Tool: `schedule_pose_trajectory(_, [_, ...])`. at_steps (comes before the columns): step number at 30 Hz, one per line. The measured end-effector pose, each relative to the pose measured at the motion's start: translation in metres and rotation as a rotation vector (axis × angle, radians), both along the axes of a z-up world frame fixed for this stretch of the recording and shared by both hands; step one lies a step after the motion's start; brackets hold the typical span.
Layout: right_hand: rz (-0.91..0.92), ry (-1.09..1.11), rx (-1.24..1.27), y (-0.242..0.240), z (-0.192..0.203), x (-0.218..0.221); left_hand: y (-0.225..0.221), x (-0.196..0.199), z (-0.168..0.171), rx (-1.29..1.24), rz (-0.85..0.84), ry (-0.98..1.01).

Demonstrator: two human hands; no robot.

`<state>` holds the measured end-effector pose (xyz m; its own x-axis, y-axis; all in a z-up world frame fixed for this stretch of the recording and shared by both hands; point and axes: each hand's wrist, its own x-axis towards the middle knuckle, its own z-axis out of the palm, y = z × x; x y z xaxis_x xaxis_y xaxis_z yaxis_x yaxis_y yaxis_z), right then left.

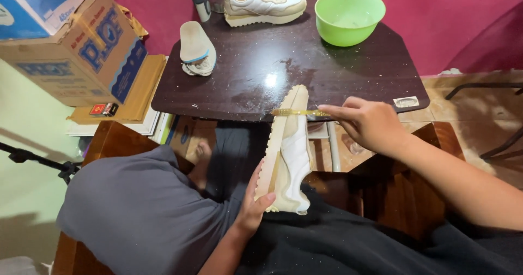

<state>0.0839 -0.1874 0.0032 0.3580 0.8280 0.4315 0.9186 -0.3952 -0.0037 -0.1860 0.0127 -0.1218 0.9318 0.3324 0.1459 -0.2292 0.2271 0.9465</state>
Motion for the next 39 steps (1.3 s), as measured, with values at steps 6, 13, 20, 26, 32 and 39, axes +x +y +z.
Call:
schedule_pose_trajectory(6, [0.167, -0.074, -0.099, 0.005, 0.006, -0.032, 0.001, 0.0, -0.004, 0.048, 0.042, 0.133])
schedule_pose_trajectory(13, [0.232, -0.011, -0.149, 0.009, 0.016, -0.045, -0.001, -0.002, -0.002, 0.079, 0.065, 0.132])
schedule_pose_trajectory(20, [0.171, 0.007, -0.052, 0.007, 0.013, -0.046, -0.003, 0.0, -0.001, 0.034, 0.044, 0.136])
schedule_pose_trajectory(26, [0.143, 0.054, 0.007, 0.008, 0.026, -0.042, -0.004, 0.0, 0.004, 0.052, 0.046, 0.14])
schedule_pose_trajectory(32, [0.121, 0.158, -0.15, 0.003, 0.011, -0.032, -0.006, 0.006, -0.02, 0.034, 0.069, 0.065])
schedule_pose_trajectory(39, [0.117, 0.206, -0.238, 0.003, -0.002, -0.04, -0.01, 0.002, 0.01, -0.042, 0.021, 0.142])
